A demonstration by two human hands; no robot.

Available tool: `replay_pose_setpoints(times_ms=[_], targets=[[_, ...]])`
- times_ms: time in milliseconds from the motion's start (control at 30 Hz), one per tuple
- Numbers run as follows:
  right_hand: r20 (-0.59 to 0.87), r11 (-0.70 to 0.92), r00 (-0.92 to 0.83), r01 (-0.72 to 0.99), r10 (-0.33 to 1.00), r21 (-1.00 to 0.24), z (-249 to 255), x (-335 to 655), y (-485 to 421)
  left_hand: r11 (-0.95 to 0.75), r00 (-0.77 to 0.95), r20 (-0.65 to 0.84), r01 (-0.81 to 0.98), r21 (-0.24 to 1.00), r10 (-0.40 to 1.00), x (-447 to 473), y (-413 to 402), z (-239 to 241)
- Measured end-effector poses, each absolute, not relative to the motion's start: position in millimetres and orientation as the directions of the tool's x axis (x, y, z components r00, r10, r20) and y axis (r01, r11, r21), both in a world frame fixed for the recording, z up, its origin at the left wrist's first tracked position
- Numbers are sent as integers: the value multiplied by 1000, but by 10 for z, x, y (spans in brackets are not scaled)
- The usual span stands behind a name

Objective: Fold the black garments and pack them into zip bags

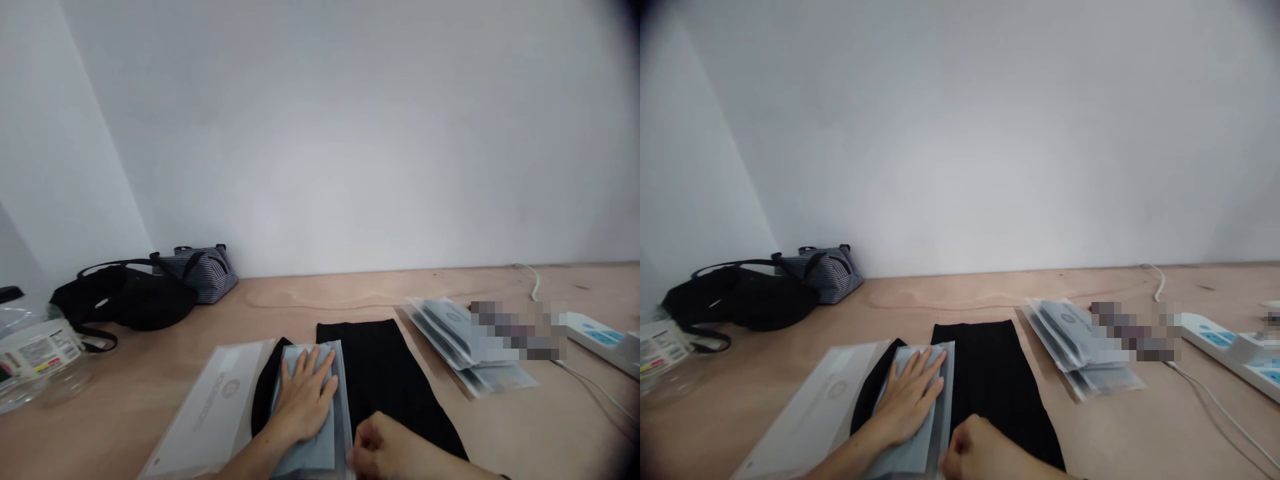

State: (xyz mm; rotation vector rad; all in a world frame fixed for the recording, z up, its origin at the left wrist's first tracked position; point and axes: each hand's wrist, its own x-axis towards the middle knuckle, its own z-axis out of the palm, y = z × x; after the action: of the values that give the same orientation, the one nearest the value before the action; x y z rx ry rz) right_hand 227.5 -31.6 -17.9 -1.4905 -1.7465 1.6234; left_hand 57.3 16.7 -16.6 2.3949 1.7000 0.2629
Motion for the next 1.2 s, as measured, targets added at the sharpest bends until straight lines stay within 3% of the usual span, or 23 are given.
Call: replay_pose_setpoints(times_ms=[233,467,633,900,1100,1200], targets=[[-405,-301,-411,295,817,-907,-76,2317,57,-266,262,63,890,371,963,548,181,-162],[-471,-404,-254,273,845,-873,-134,2131,369,-187,81,206,794,578,975,478,239,-167],[-485,-437,-240,228,841,-870,-198,2199,466,-166,27,235,784,598,972,419,263,-181],[-345,-310,-347,153,872,-938,-85,2262,465,-124,21,194,836,535,981,423,264,-222],[-268,-198,-239,281,933,-939,-91,1980,429,-102,-13,199,825,556,980,440,276,-238],[-216,-156,-230,253,949,-955,-102,1828,398,-92,-30,198,809,580,980,436,275,-233]])
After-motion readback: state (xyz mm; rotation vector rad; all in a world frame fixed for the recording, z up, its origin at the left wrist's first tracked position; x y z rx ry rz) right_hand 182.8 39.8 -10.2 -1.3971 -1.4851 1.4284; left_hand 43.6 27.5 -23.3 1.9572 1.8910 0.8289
